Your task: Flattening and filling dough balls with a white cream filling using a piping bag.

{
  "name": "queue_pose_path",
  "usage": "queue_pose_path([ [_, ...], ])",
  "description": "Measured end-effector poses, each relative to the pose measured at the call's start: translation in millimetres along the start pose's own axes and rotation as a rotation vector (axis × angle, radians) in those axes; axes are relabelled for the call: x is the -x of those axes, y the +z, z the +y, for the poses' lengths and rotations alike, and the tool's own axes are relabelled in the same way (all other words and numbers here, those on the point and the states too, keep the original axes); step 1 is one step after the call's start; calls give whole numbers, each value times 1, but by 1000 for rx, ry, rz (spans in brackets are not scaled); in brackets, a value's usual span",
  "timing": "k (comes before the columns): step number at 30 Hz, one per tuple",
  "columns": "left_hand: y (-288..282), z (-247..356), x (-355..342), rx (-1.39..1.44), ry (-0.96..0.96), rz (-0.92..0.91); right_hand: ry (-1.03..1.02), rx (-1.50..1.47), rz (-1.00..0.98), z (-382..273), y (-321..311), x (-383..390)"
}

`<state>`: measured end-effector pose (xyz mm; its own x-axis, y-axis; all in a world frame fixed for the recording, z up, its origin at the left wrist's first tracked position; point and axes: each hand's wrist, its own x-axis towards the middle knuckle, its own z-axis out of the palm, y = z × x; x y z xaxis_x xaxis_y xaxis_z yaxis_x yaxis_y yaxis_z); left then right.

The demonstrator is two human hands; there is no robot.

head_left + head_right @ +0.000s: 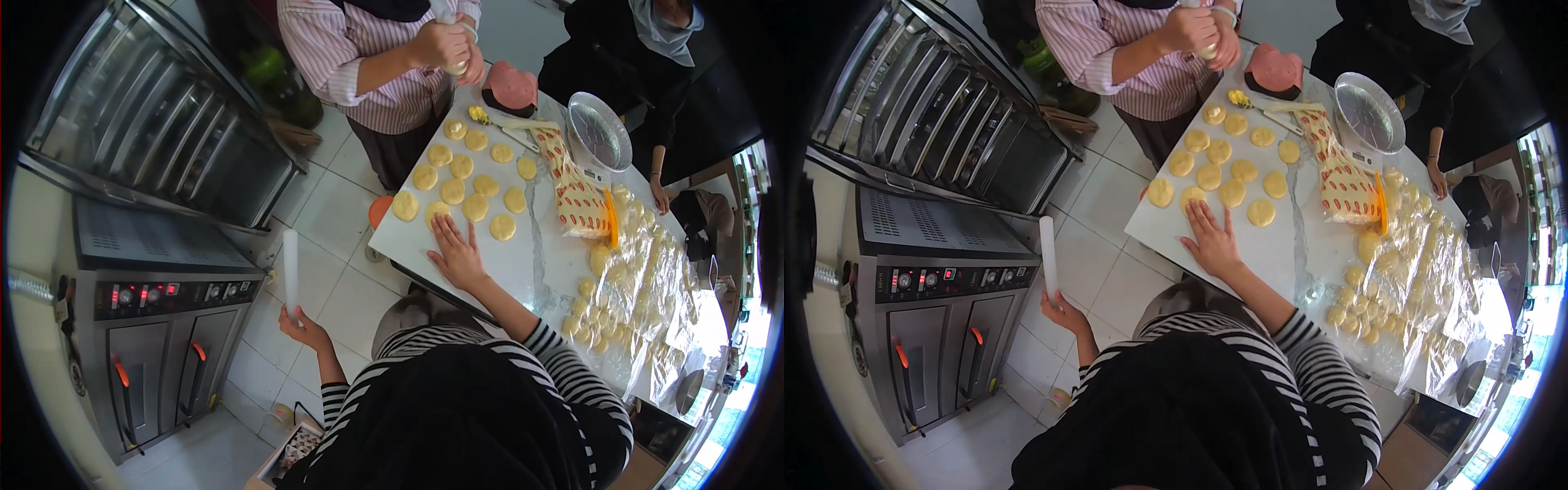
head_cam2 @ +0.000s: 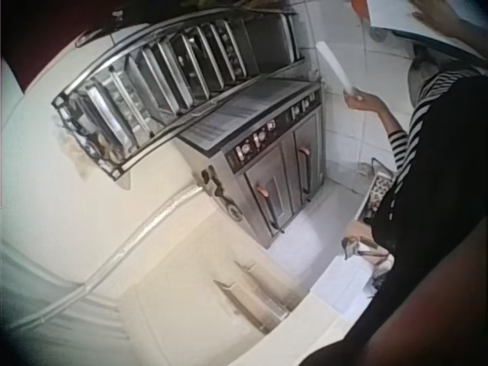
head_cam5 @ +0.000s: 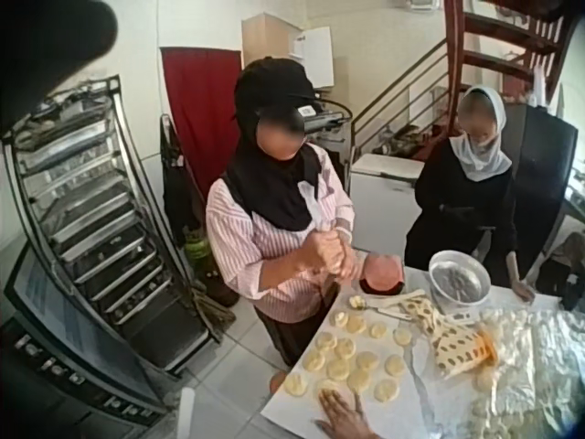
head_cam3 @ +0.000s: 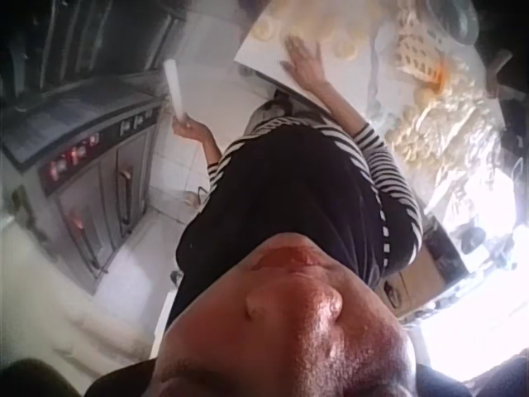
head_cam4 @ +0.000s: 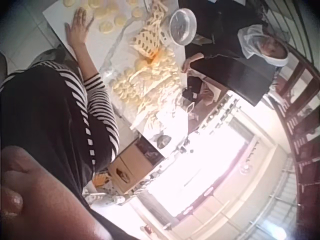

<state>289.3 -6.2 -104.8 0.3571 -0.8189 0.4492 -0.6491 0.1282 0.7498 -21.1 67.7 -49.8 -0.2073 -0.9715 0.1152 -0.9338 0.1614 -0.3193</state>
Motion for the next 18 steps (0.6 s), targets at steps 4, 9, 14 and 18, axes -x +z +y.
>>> queue_pose_path([
  [4, 3, -1, -4, 7, -31, -42, 76, -185, 196, -12, -12, -4],
  [9, 47, 21, -3, 189, -66, -141, 42, -49, -156, -9, -17, -10],
  [14, 80, 55, 7, 423, -157, -291, 219, -252, 188, 5, -66, 15],
  [18, 85, 65, 13, 437, -100, -301, 620, -415, 383, 44, -109, 111],
])
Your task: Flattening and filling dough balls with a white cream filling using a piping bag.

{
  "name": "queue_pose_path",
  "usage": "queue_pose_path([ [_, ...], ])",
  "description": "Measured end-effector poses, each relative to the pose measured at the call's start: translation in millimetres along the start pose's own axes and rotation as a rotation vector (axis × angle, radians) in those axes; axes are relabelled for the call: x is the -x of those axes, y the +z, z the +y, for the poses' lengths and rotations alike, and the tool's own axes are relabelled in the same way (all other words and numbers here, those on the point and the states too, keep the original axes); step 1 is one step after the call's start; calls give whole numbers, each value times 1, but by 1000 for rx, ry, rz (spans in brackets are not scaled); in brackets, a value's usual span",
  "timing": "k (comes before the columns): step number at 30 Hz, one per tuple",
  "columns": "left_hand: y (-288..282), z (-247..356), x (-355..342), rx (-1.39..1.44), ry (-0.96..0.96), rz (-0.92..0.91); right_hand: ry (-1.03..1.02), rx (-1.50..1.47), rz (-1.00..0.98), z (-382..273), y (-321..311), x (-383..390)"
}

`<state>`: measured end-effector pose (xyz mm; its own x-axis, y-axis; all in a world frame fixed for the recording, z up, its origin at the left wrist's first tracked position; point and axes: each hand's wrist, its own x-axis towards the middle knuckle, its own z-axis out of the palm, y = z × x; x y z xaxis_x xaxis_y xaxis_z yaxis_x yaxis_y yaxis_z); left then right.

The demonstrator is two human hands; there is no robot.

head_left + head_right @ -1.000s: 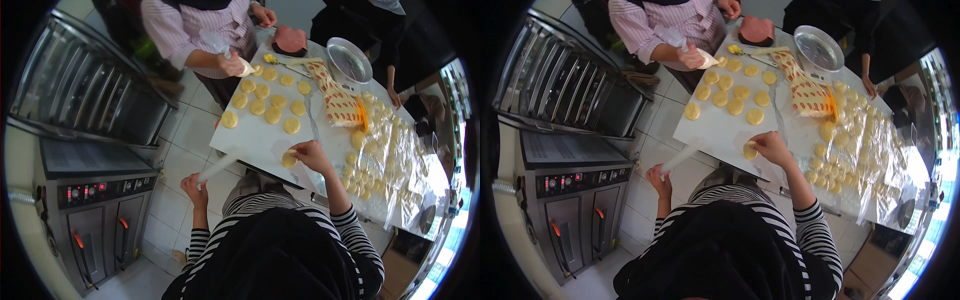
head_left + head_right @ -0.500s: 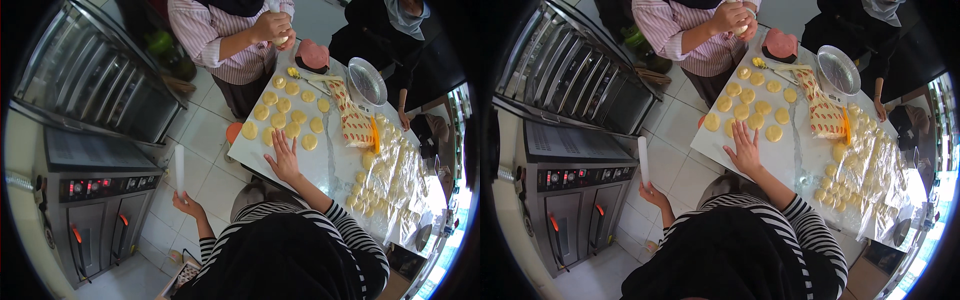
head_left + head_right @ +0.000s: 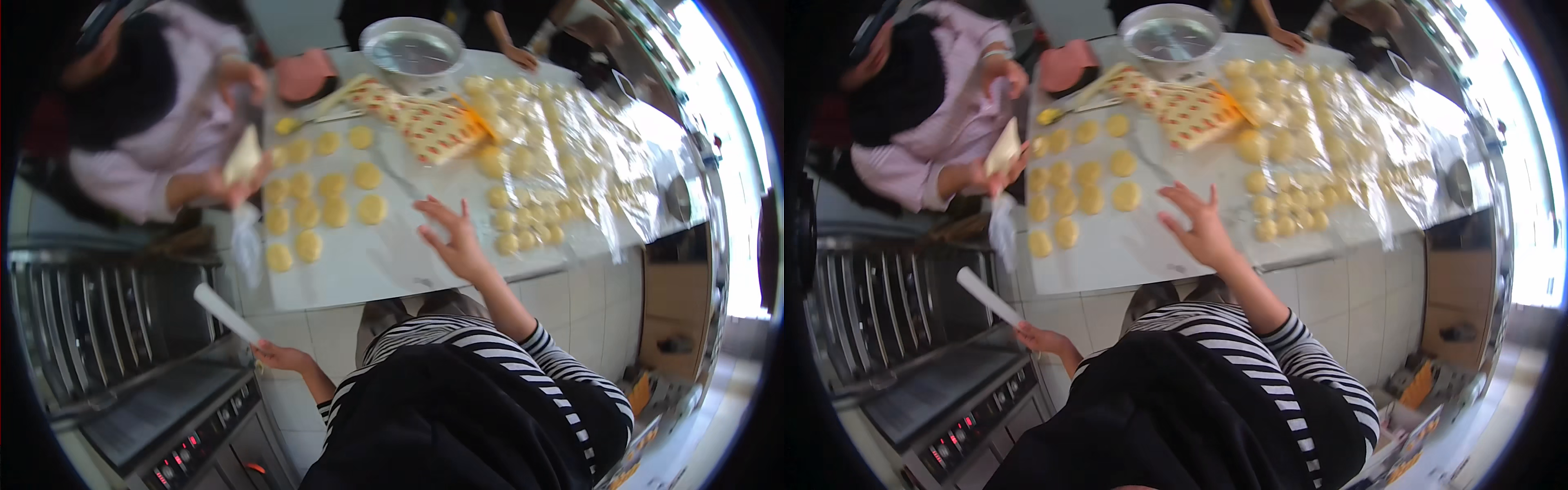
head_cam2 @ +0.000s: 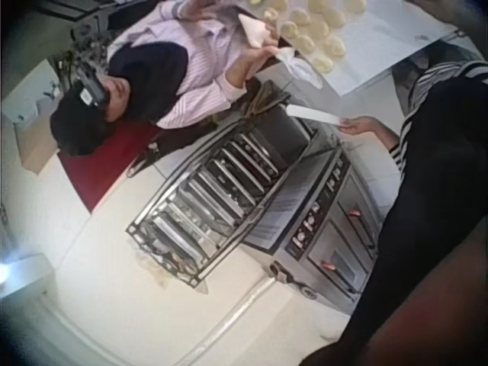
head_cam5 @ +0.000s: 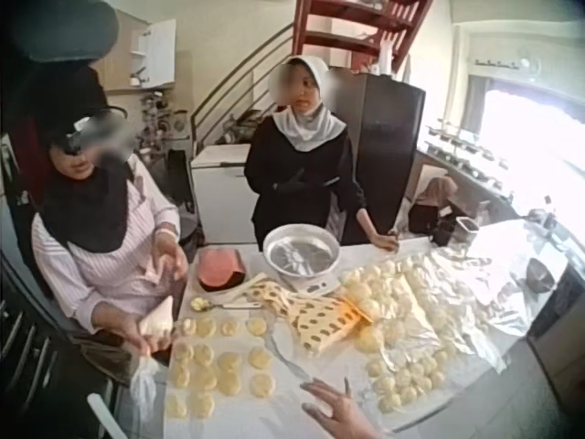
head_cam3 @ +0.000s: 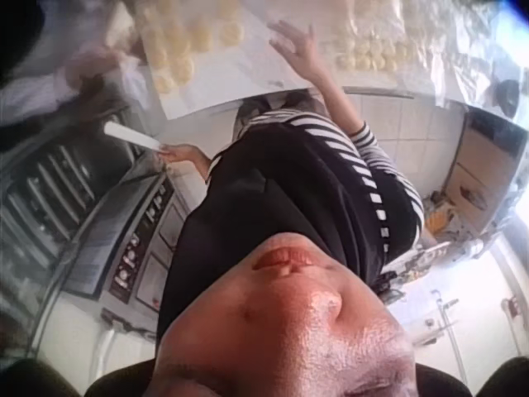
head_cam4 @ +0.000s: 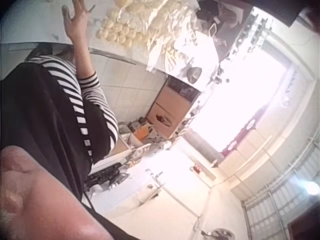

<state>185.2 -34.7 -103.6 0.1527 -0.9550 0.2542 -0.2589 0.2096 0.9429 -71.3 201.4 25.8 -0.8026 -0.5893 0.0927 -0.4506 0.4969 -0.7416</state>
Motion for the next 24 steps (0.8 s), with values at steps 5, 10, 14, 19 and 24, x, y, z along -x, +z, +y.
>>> queue_pose_path([
  [5, 17, 15, 33, 106, -38, 105, 710, -296, -50, 107, -129, 110],
  [10, 38, 42, 86, 278, -89, 139, 1214, 9, -243, 169, -160, 180],
  [14, 44, 75, 120, 250, -135, 72, 434, -193, 400, 166, -149, 148],
  [19, 45, 93, 146, 303, -148, 74, 177, 194, 432, 202, -138, 132],
  [24, 22, 93, 159, 212, -125, 143, 514, -546, 656, 245, -173, 174],
])
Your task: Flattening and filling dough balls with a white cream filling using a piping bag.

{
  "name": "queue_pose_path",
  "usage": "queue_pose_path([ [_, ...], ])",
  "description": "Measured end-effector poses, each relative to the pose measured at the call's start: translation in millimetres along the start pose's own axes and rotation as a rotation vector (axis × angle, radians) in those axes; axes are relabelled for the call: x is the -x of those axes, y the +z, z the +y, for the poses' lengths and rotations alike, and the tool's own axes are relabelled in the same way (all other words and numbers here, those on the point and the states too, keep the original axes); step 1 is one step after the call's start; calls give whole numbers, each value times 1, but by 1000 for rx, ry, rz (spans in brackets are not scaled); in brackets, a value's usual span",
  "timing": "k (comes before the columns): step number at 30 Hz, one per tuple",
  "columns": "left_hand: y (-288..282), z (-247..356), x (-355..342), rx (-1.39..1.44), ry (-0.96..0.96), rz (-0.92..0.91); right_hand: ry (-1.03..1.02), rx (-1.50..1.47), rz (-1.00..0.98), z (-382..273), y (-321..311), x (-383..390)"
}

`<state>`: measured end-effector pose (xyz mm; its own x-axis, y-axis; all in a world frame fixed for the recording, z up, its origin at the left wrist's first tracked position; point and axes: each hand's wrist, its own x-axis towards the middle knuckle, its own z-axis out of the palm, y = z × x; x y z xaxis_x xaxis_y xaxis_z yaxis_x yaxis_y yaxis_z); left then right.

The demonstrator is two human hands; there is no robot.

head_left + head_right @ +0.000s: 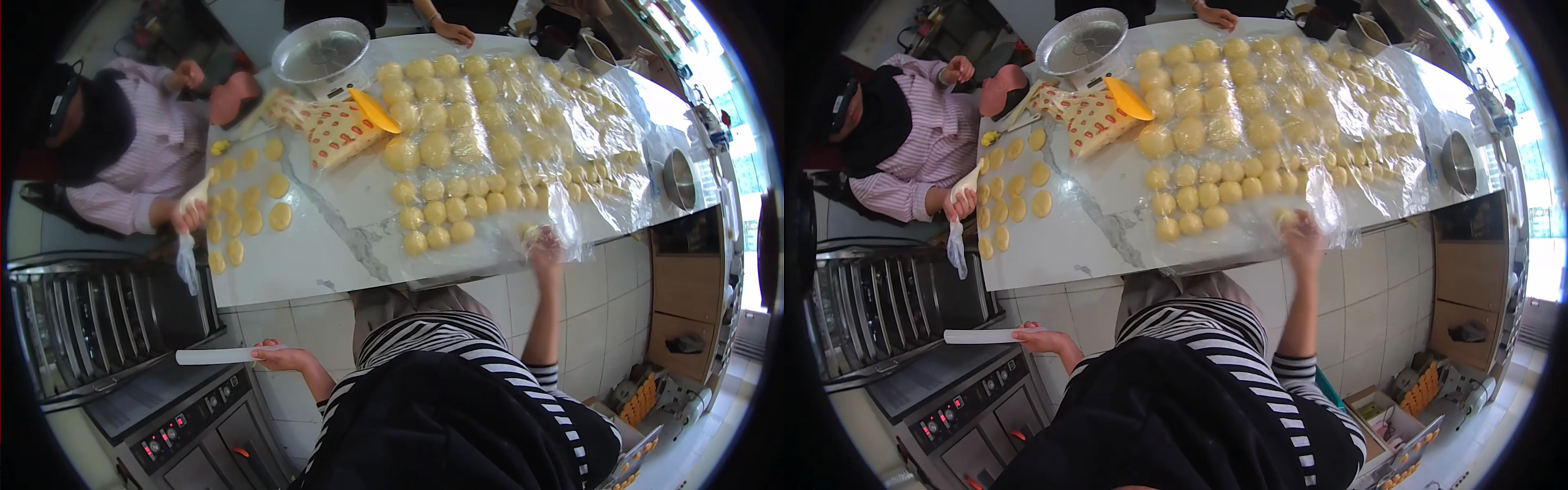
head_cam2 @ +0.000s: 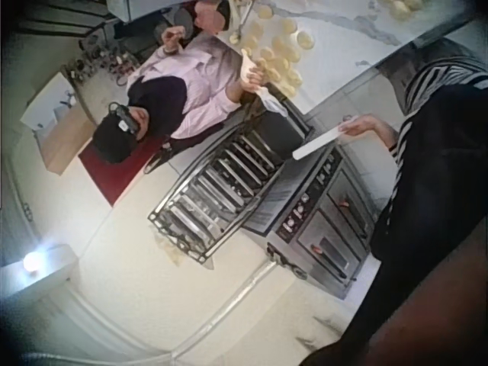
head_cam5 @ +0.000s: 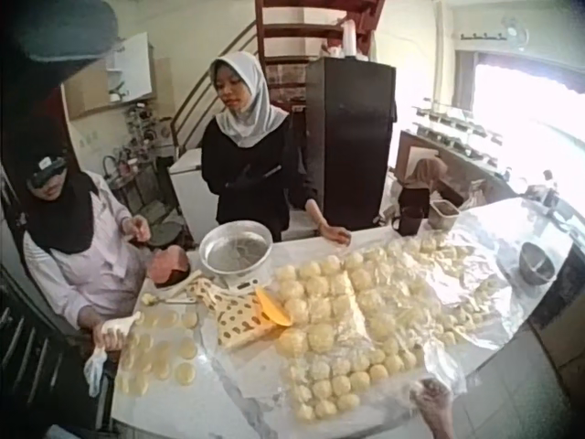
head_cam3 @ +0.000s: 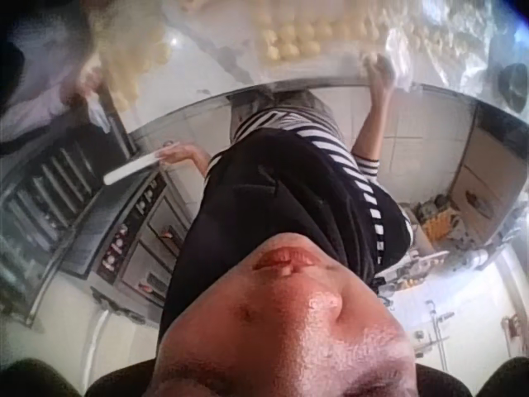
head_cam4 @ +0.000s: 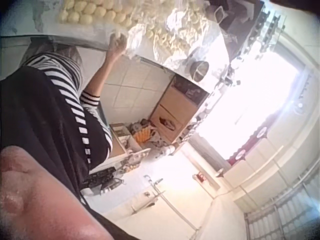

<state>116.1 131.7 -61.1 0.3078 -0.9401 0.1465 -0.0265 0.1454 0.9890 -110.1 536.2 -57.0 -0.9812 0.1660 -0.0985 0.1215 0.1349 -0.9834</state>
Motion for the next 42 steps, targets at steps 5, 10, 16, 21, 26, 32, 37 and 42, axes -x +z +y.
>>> queue_pose_path([
  [5, -2, 7, 4, -5, 165, -117, -351, -164, 649, -2, -142, -9],
  [10, 26, 13, 26, 233, 222, -551, -561, 53, 603, -146, -18, 13],
  [16, 58, 35, 6, -361, 774, -927, -280, 18, -829, -93, 222, 73],
  [21, 64, 25, -20, -539, 663, -1020, -568, 428, -997, -55, 287, 98],
  [26, 72, 34, -37, -526, 812, -1308, -723, 568, -501, -102, 263, 112],
  [32, 79, 17, -40, -652, 1042, -1599, -777, 1025, -731, -45, 246, 101],
  [37, 116, 13, -40, -805, 977, -1560, -757, 1119, -510, -58, 279, 88],
  [42, 158, 0, -37, -783, 1099, -1344, -832, 1131, -339, -63, 300, 64],
])
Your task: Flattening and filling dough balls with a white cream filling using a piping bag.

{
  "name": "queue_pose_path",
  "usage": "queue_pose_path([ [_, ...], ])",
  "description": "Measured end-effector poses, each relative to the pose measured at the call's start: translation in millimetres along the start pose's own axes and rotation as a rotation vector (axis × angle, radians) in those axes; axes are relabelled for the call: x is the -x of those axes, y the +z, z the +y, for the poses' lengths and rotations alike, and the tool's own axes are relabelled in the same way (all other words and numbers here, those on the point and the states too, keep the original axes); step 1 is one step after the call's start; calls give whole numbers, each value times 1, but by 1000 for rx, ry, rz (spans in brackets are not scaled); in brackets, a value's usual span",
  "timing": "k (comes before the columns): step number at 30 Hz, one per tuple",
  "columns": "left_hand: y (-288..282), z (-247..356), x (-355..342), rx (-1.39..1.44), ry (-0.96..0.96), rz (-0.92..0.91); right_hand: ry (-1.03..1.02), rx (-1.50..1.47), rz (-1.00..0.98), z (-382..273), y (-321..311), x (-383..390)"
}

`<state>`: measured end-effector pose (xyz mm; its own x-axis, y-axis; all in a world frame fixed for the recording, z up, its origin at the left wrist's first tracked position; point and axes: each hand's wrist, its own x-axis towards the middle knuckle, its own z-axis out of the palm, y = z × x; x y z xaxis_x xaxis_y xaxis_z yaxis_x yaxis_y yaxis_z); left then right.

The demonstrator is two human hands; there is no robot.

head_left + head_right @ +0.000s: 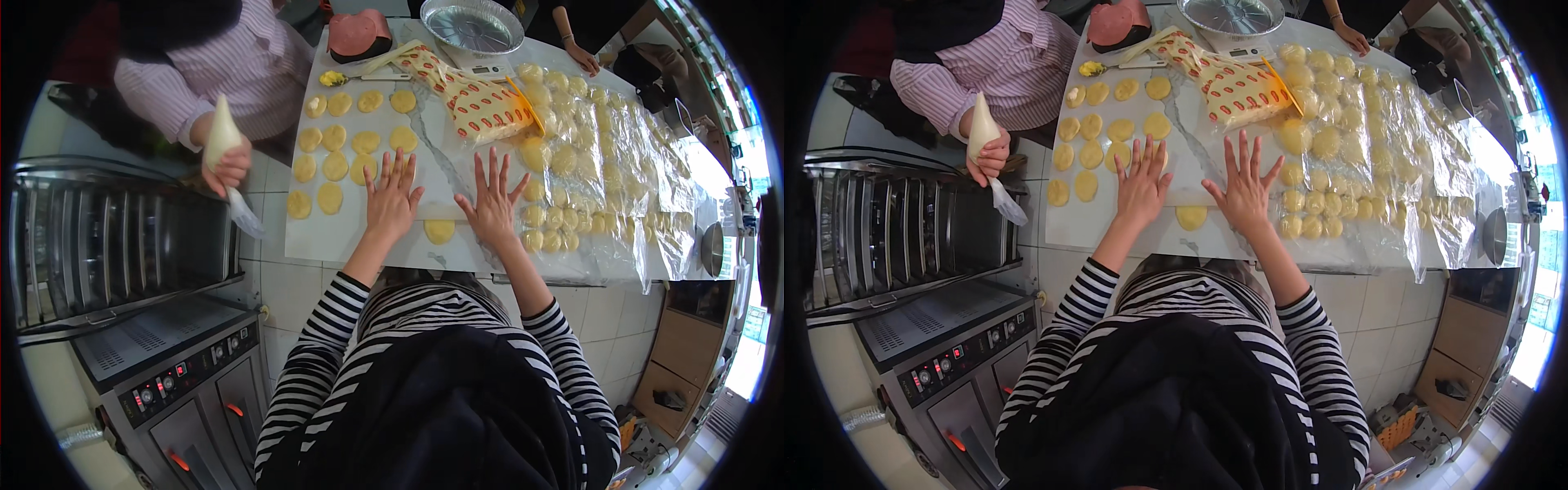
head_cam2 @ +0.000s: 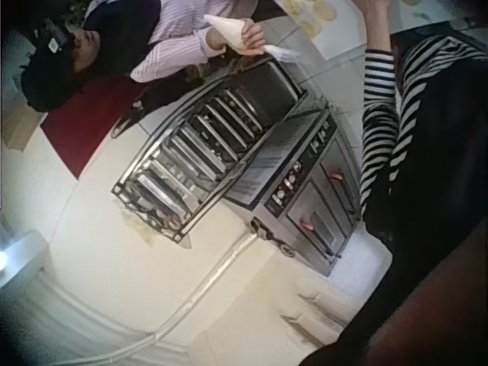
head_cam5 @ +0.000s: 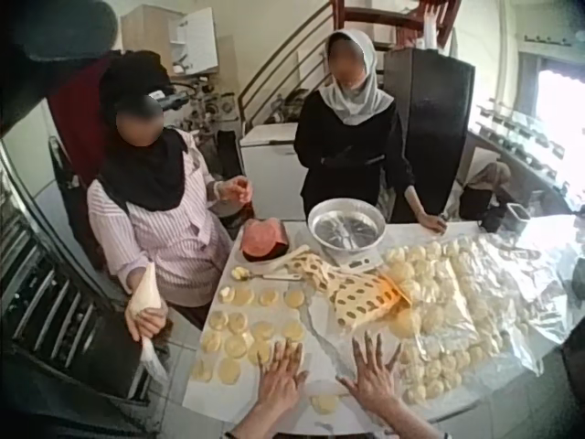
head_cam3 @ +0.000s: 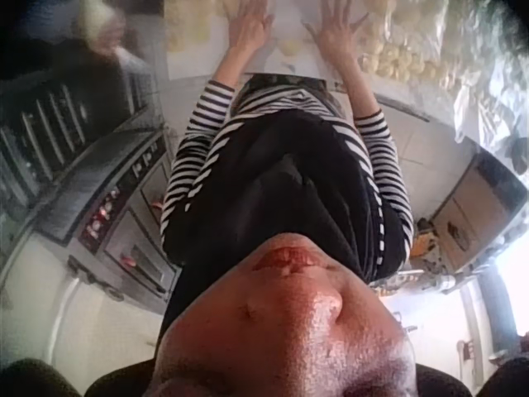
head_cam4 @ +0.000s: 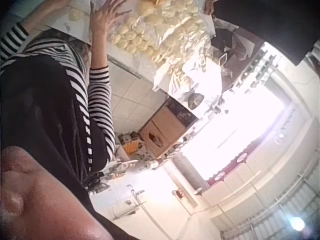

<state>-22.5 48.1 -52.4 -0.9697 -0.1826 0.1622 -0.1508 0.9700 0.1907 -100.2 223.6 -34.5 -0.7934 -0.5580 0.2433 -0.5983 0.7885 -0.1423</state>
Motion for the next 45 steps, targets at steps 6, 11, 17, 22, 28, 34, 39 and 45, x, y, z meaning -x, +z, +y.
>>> queue_pose_path([
  [6, -6, 19, 69, 69, 28, 14, -124, -49, -243, 1, -15, 68],
  [11, 7, 25, 119, 341, 0, 166, -131, -594, -379, 18, -24, 76],
  [17, 3, 23, 160, 192, 207, 299, -292, -854, -369, 2, -18, 14],
  [22, -16, 12, 178, 178, -53, 499, -594, -771, -413, 3, 10, 3],
  [28, -33, -15, 199, 42, -276, 684, -605, -705, -673, -12, -25, -22],
  [34, -45, -35, 216, 17, -471, 818, -395, -859, -444, -71, -48, -56],
  [39, -49, -48, 219, 33, -625, 914, -629, -776, -212, -97, 25, -31],
  [45, -54, -64, 230, 14, -724, 935, -680, -613, -324, -110, 12, -22],
])
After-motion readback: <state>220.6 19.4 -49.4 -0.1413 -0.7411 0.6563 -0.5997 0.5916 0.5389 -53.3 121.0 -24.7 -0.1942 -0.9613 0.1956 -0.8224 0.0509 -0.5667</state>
